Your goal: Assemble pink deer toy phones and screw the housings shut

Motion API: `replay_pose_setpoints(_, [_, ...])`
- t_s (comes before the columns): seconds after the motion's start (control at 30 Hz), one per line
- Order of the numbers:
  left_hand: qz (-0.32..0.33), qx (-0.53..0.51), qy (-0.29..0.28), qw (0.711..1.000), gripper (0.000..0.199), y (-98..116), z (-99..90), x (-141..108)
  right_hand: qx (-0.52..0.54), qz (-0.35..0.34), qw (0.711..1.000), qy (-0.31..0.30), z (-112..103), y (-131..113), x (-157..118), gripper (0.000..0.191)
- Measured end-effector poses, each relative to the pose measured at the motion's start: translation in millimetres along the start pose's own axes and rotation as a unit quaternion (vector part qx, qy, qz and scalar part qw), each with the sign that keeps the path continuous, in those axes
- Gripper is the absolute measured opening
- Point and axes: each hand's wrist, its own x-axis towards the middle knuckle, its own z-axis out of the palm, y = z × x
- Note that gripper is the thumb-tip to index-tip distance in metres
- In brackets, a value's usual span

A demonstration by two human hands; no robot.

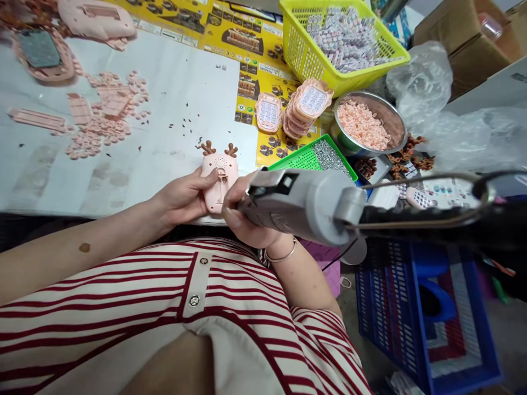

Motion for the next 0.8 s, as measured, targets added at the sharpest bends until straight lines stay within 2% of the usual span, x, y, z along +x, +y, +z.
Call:
replay_pose_setpoints(0.1, [-0.002, -0.008, 0.018, 1.000, 0.044, 0, -0.4, 0, 0.058, -0.075, 0.995, 0.028, -6, -20, 12, 0.025])
replay_pose_setpoints(0.17, [-0.002, -0.012, 0.023, 1.000, 0.048, 0, -0.7, 1, 0.038, -0.122, 0.988, 0.087, -19, -27, 26, 0.024])
replay_pose_setpoints(0.23, [-0.003, -0.010, 0.023, 1.000, 0.047, 0, -1.1, 1, -0.023, -0.145, 0.976, 0.164, -36, -22, 40, 0.026])
replay_pose_setpoints(0.33, [-0.009, -0.008, 0.028, 1.000, 0.042, 0, -2.3, 1, -0.077, -0.134, 0.963, 0.219, -61, 1, 51, 0.029])
replay_pose_setpoints(0.43, [-0.012, -0.006, 0.027, 1.000, 0.047, -1, -3.6, 0, -0.066, -0.138, 0.961, 0.230, -76, 25, 52, 0.021])
replay_pose_setpoints(0.53, [-0.014, -0.002, 0.023, 1.000, 0.048, -1, -3.8, 0, -0.064, -0.136, 0.959, 0.239, -81, 37, 51, 0.017])
replay_pose_setpoints(0.63, [-0.017, -0.001, 0.032, 0.999, 0.042, 0, -2.8, -1, -0.056, -0.136, 0.961, 0.233, -82, 39, 51, 0.018])
replay_pose_setpoints(0.8, [-0.016, -0.004, 0.037, 0.999, 0.037, 1, -1.9, -1, -0.050, -0.098, 0.973, 0.205, -81, 37, 49, 0.021])
